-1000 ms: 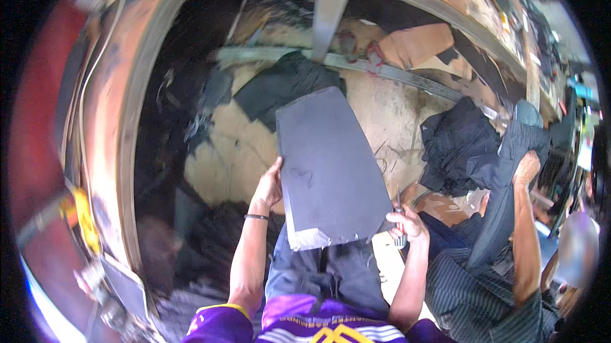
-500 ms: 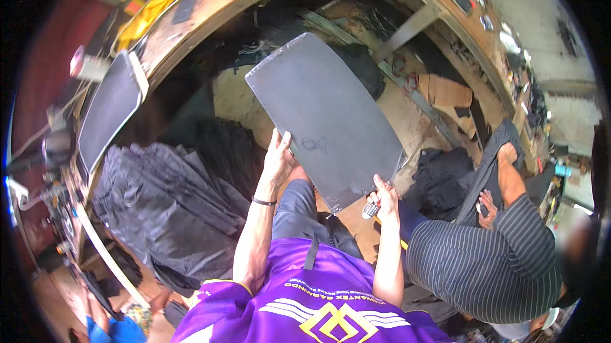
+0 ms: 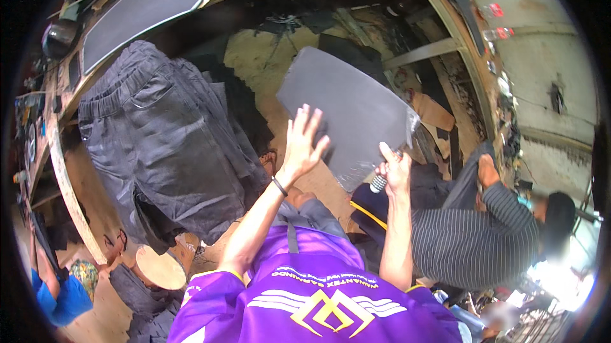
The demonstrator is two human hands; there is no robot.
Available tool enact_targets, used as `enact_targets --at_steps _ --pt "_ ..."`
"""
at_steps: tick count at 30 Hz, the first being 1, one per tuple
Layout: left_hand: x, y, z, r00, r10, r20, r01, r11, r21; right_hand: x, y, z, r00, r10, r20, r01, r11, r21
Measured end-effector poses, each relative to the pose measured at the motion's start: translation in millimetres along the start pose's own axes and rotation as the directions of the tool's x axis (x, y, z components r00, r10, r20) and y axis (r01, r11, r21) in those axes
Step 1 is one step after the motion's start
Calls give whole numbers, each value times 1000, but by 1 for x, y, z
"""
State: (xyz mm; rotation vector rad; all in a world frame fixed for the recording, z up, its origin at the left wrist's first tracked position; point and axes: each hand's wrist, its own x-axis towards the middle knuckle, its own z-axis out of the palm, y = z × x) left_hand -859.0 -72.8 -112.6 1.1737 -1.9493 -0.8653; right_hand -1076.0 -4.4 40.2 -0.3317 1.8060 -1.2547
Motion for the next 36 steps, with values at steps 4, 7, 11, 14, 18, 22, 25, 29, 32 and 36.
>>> enact_targets --at_steps 4,7,11,14,18,22,25,29,32,36 --pt "-38 -10 -7 885 -357 298 345 934 94 -31 -14 3 991 -128 -42 124 988 -87" --pt "-53 -9 -16 457 -749 480 670 645 368 -50 -30 -9 977 -168 -131 152 981 -122" --pt "-51 56 -10 999 24 30 -19 989 -145 -77 -45 -26 968 -245 -56 230 953 -196" --pt "-48 97 1 872 415 260 -396 910 -125 -105 -48 -43 966 -259 -1 253 944 -211" --pt "-65 70 9 841 -457 290 417 889 190 -140 -46 -86 954 -296 42 299 933 -199" --pt "-129 55 0 969 -219 112 216 976 39 -174 -29 -148 959 -282 -10 269 925 -269" --pt "-151 105 -35 998 55 5 -55 998 -4 -195 -22 -185 931 -316 182 361 868 -341" --pt "-138 168 -108 965 123 231 -141 988 63 -216 -37 -209 891 -212 402 407 766 -497" --pt "-136 172 -152 820 -93 564 138 990 -38 -211 -53 -204 819 -195 540 509 682 -525" --pt "-186 145 -169 954 -39 296 112 966 -235 -202 -42 -186 814 -437 383 578 676 -458"
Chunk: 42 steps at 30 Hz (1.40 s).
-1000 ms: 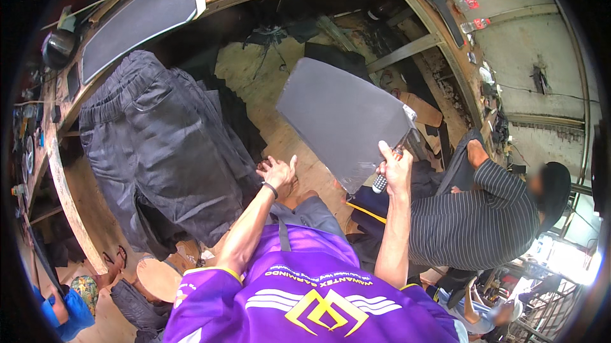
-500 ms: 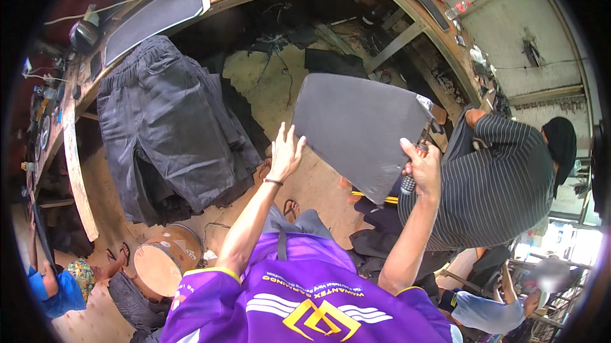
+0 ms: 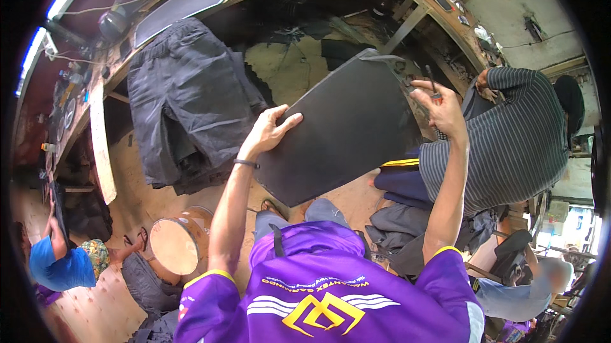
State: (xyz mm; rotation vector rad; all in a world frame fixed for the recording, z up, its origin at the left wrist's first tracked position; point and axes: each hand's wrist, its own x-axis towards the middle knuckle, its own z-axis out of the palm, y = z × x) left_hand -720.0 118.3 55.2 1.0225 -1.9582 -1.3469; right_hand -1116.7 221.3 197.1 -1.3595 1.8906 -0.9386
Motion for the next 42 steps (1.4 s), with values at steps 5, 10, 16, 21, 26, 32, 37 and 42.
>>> enact_targets --at_steps 5,10,16,21,26,32,37,42 --pt "-70 -45 -12 931 -145 -334 63 967 -245 -46 23 97 937 96 -336 -85 995 47" --pt "-157 -81 -44 803 -292 -520 111 930 -350 -128 24 281 942 306 142 -337 846 413" --pt "-330 -97 -129 816 -456 -354 45 662 -748 -188 -51 398 896 114 429 -281 893 351" --pt "-430 -108 -170 751 -437 -495 -20 734 -679 -230 -114 473 859 63 508 -188 962 198" --pt "-473 -107 -195 656 -363 -662 -15 870 -492 -248 -152 514 863 23 505 -56 997 51" --pt "-488 -114 -221 525 -374 -764 107 920 -377 -242 -170 552 859 -72 507 37 996 80" --pt "-487 -133 -257 537 -426 -728 64 881 -468 -222 -181 590 854 15 520 -50 997 53" --pt "-467 -148 -318 559 -448 -697 94 870 -484 -188 -206 627 824 45 565 -117 989 92"
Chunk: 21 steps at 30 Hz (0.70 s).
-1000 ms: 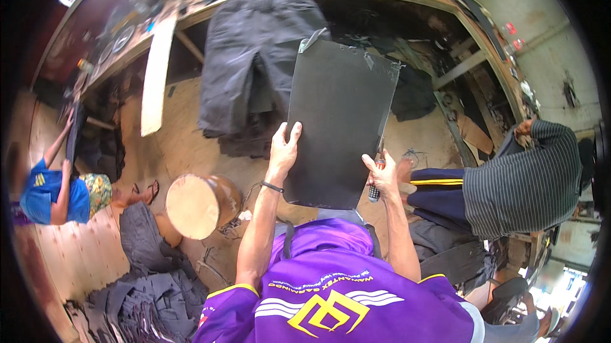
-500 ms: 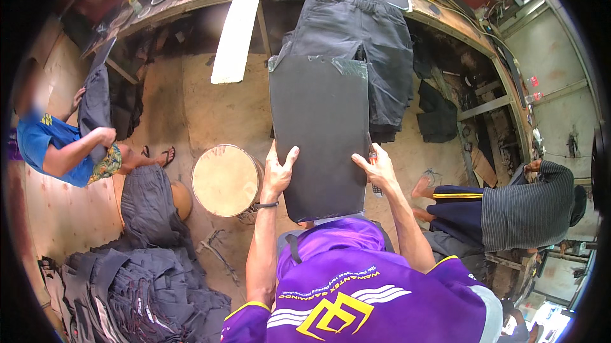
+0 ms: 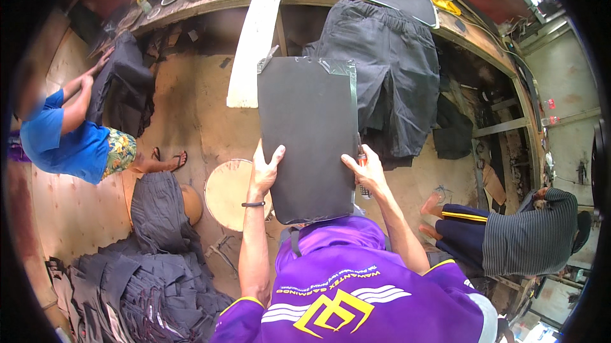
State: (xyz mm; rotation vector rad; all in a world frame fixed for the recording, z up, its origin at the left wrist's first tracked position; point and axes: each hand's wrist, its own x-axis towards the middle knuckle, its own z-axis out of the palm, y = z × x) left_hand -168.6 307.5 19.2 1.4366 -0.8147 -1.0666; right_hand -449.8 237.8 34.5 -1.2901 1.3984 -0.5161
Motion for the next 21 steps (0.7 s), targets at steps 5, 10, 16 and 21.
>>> enact_targets --at_steps 5,10,16,21 --pt "62 21 -5 1000 -8 23 8 1000 -3 40 -29 -3 994 -49 94 31 981 191" --pt "122 37 -22 988 140 -70 -129 982 136 76 -42 9 973 -5 231 -63 956 286" --pt "230 58 -80 979 127 -160 -27 858 514 167 -66 87 982 -177 66 162 969 189" --pt "306 43 -121 989 -16 -146 106 765 636 236 -89 133 995 -82 57 76 992 103"
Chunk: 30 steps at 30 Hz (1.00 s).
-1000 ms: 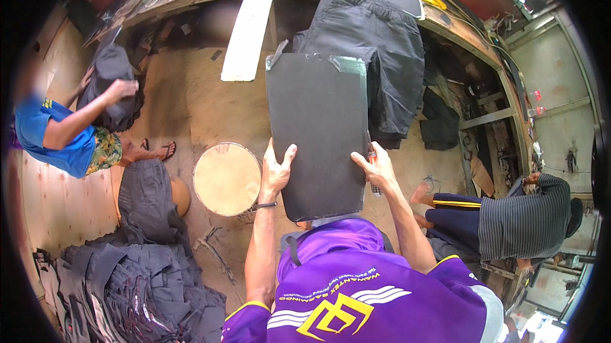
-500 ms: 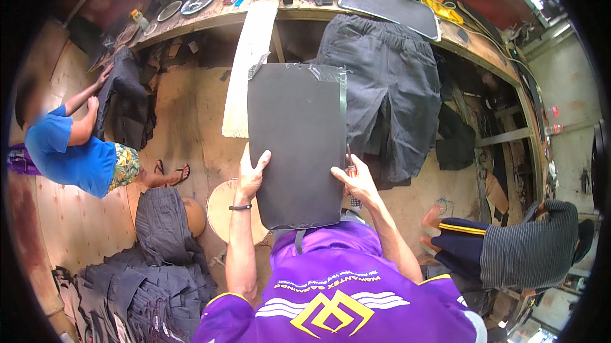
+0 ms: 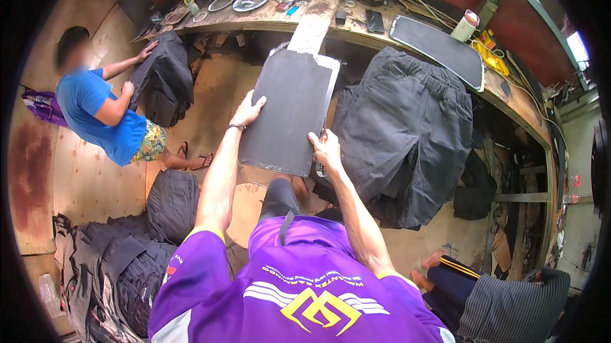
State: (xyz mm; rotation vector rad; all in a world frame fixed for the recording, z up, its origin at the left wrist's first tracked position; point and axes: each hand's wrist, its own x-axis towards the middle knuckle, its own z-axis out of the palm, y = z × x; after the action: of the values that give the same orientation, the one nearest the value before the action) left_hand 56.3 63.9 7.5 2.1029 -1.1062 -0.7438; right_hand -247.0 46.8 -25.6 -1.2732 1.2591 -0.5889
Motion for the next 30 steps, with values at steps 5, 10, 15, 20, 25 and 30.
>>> enact_targets --at_steps 5,10,15,20,25,30 --pt "33 -36 3 976 -151 154 148 988 36 10 11 11 997 83 -6 -83 997 9" --pt "117 -41 -7 982 68 176 -30 977 -213 16 10 24 988 136 -78 -142 987 -75" --pt "233 -23 -6 952 294 90 -277 947 -161 10 -23 41 936 263 -234 -270 963 2" --pt "278 -14 -2 898 405 174 -388 913 -124 -28 -58 60 822 408 -397 -465 884 -55" --pt "297 -9 -7 873 412 261 -390 911 -136 -63 -72 101 675 515 -528 -641 764 -73" --pt "304 -12 -5 855 459 240 -426 887 -179 -72 -60 150 634 471 -614 -419 876 240"
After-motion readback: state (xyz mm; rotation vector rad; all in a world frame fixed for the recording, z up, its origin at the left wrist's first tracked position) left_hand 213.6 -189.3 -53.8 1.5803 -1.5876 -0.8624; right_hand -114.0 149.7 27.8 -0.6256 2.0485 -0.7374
